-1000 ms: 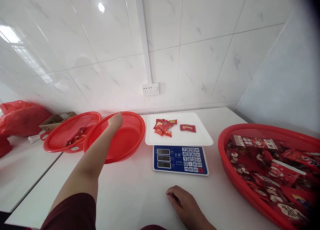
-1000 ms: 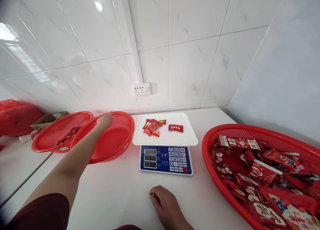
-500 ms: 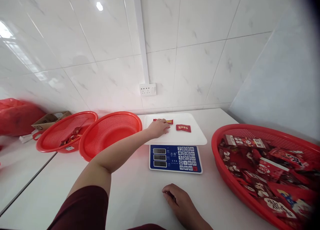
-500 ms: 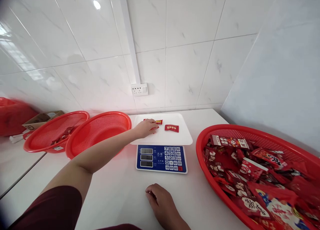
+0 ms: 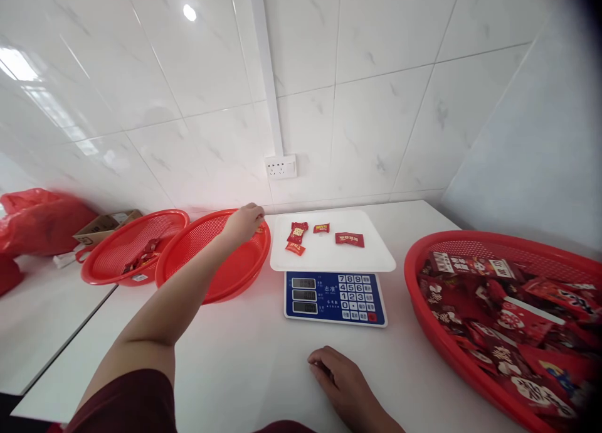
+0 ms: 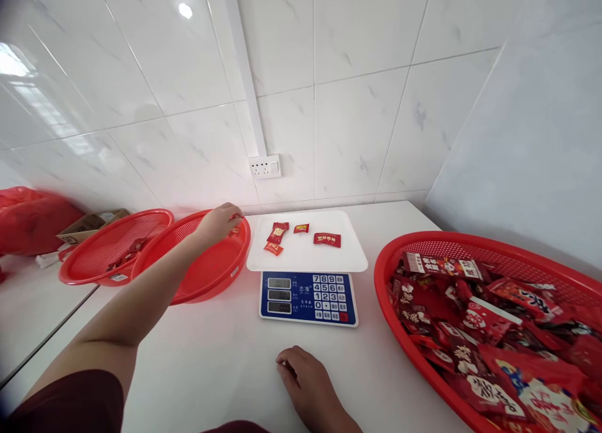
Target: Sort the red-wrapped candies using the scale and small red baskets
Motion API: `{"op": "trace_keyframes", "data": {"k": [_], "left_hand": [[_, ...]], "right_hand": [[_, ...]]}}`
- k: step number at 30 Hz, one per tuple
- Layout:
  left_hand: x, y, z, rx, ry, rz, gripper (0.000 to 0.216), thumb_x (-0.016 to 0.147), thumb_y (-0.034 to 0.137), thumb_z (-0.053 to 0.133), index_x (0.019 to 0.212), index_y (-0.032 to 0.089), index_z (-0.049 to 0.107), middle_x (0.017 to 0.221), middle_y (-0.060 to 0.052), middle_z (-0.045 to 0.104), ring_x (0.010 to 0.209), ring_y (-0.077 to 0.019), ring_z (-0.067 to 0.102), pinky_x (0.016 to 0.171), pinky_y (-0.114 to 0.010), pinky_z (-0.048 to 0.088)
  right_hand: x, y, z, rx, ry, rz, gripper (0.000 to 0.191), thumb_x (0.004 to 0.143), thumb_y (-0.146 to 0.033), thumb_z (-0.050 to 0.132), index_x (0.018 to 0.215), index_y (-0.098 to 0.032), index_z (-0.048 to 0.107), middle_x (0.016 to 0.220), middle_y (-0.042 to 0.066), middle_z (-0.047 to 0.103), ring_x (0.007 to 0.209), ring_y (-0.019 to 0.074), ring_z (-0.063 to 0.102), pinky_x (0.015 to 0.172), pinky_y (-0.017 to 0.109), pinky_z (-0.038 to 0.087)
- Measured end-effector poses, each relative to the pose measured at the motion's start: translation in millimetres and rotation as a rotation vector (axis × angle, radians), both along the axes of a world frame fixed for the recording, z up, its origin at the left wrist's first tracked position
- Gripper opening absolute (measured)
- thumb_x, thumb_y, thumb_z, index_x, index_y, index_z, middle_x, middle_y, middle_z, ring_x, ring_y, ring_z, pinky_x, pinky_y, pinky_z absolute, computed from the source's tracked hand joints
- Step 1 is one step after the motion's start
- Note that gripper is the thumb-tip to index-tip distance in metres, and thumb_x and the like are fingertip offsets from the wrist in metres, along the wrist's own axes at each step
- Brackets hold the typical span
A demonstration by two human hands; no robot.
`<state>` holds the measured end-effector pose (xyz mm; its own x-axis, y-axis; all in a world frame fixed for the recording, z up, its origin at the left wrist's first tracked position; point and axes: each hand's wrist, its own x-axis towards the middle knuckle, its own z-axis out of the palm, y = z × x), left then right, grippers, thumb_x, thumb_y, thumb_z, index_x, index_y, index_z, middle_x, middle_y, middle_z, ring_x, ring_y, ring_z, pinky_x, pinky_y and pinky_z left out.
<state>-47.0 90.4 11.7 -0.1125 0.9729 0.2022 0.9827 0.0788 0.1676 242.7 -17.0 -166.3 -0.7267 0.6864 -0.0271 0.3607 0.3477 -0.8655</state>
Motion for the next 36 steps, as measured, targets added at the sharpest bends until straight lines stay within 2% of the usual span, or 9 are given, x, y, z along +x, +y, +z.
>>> {"op": "trace_keyframes", "data": {"k": [3, 5, 10, 13, 16, 19, 22, 28, 36], "left_hand": [[-16, -9, 2.1, -0.085, 0.072, 0.093, 0.029, 0.088, 0.035, 0.043, 0.1, 0.016, 0.061, 0.108, -0.015, 0.061, 0.099, -0.0325, 0.059, 0.076, -0.042, 0.049], [-11, -8, -5.1, -0.125, 0.099, 0.069, 0.038, 0.088, 0.042, 0.043, 0.11, 0.015, 0.058, 0.118, -0.017, 0.057, 0.115, -0.0366, 0.05, 0.087, -0.048, 0.044], [35, 18, -42.9, -0.219, 0.076, -0.211, 0.063, 0.086, 0.061, 0.036, 0.139, 0.028, 0.032, 0.15, -0.008, 0.028, 0.139, -0.0263, 0.021, 0.109, -0.04, 0.025], [56, 38, -64.0, -0.266, 0.054, -0.296, 0.076, 0.079, 0.069, 0.04, 0.143, 0.03, 0.023, 0.153, -0.01, 0.019, 0.14, -0.0307, 0.014, 0.108, -0.044, 0.023], [64, 55, -74.5, -0.253, 0.048, -0.316, 0.075, 0.078, 0.07, 0.04, 0.14, 0.028, 0.028, 0.149, -0.013, 0.027, 0.137, -0.0336, 0.021, 0.106, -0.047, 0.025], [64, 66, -76.4, -0.203, 0.046, -0.296, 0.06, 0.085, 0.064, 0.033, 0.131, 0.026, 0.041, 0.132, -0.013, 0.045, 0.125, -0.0297, 0.04, 0.099, -0.042, 0.034], [63, 74, -75.9, -0.168, 0.048, -0.245, 0.05, 0.084, 0.06, 0.038, 0.117, 0.025, 0.051, 0.116, -0.011, 0.053, 0.112, -0.0298, 0.049, 0.09, -0.041, 0.04], [56, 81, -72.4, -0.135, -0.021, -0.136, 0.038, 0.086, 0.054, 0.043, 0.108, 0.023, 0.05, 0.099, -0.006, 0.061, 0.089, -0.023, 0.059, 0.072, -0.032, 0.045], [60, 70, -67.7, -0.174, -0.106, -0.098, 0.036, 0.087, 0.038, 0.055, 0.115, 0.016, 0.053, 0.115, -0.009, 0.056, 0.098, -0.0212, 0.057, 0.082, -0.041, 0.049]], "right_hand": [[-1, 0, -0.5, 0.007, -0.001, 0.008, 0.02, 0.088, -0.027, 0.039, 0.085, -0.021, 0.058, 0.086, 0.004, 0.064, 0.078, 0.0173, 0.058, 0.071, 0.027, 0.044], [-1, 0, -0.8, 0.012, -0.015, 0.012, 0.02, 0.088, -0.027, 0.039, 0.085, -0.021, 0.058, 0.086, 0.004, 0.065, 0.077, 0.0174, 0.059, 0.071, 0.028, 0.044], [-2, 1, -2.3, 0.001, -0.02, 0.0, 0.02, 0.087, -0.028, 0.039, 0.084, -0.021, 0.058, 0.086, 0.004, 0.065, 0.077, 0.0172, 0.059, 0.071, 0.027, 0.044], [-3, 2, -3.2, -0.01, -0.004, -0.027, 0.02, 0.087, -0.029, 0.04, 0.083, -0.021, 0.058, 0.085, 0.004, 0.065, 0.076, 0.0171, 0.059, 0.07, 0.027, 0.044], [-2, 3, -3.1, -0.022, 0.011, -0.049, 0.019, 0.087, -0.029, 0.041, 0.083, -0.021, 0.059, 0.086, 0.004, 0.065, 0.076, 0.017, 0.059, 0.07, 0.026, 0.044], [-2, 2, -1.4, -0.034, 0.003, -0.057, 0.019, 0.086, -0.029, 0.041, 0.084, -0.022, 0.059, 0.086, 0.004, 0.066, 0.076, 0.017, 0.059, 0.071, 0.026, 0.044], [-2, 1, 0.6, -0.035, -0.002, -0.053, 0.019, 0.086, -0.029, 0.042, 0.083, -0.022, 0.059, 0.086, 0.003, 0.066, 0.077, 0.017, 0.06, 0.071, 0.026, 0.044], [-2, 2, 0.0, -0.02, -0.007, -0.041, 0.02, 0.086, -0.029, 0.041, 0.083, -0.021, 0.059, 0.086, 0.003, 0.066, 0.076, 0.0167, 0.059, 0.07, 0.026, 0.044], [-2, 1, -1.4, -0.022, 0.006, -0.037, 0.02, 0.086, -0.03, 0.041, 0.083, -0.021, 0.059, 0.086, 0.004, 0.066, 0.076, 0.0169, 0.059, 0.07, 0.027, 0.044]]}}
